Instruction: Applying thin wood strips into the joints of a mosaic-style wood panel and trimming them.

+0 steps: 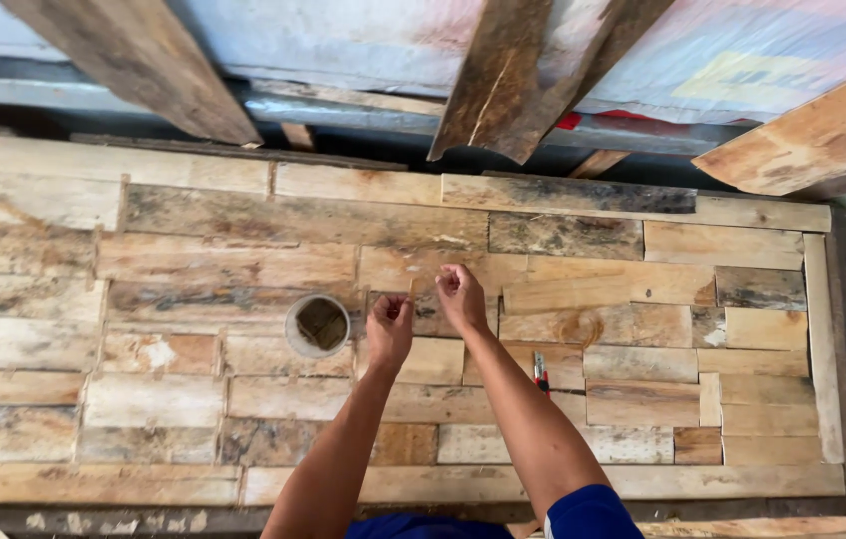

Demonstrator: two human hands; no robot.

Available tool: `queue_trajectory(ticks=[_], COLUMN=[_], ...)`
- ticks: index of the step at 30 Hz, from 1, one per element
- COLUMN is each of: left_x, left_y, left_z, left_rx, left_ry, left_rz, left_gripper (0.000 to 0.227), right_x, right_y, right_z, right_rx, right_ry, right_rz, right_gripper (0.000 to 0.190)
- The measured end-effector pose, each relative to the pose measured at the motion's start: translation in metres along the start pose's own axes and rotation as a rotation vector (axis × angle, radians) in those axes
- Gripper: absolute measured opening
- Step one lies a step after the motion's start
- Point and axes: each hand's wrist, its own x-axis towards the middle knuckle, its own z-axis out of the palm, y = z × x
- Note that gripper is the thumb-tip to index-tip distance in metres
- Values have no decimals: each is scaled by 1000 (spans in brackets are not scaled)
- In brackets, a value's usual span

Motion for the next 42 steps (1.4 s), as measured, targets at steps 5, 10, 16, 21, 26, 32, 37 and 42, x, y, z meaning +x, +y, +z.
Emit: queue_trajectory(ticks=[5, 10, 16, 21, 26, 32, 37, 42], left_x=[38, 74, 90, 96, 100, 96, 95, 91], left_y=[14, 1, 7, -4, -12, -5, -5, -10], left_z=[34, 55, 63, 66, 73, 76, 78, 80], left_rx=[127, 93, 178, 163, 183, 126, 95, 29], left_ry=[10, 24, 45, 32, 23, 12, 9, -29], left_rz=[-65, -67, -114, -104, -84, -100, -120, -105], left_gripper=[15, 17, 20, 20, 20, 18, 17, 16], right_x=[70, 143, 195, 201, 197, 190, 177, 146], right_y=[-21, -23, -3, 4, -7, -5, -5, 12], right_z=[-40, -69, -76, -78, -81, -81, -85, -90], right_rx=[-301, -584, -781, -851, -869, -919, -934, -905], right_ry=[9, -86, -250, -278, -330, -349, -357, -347], right_rz=[-189, -228, -323, -393, -376, -391, -388, -387], right_gripper=[34, 56, 78, 73, 73, 66, 64, 59])
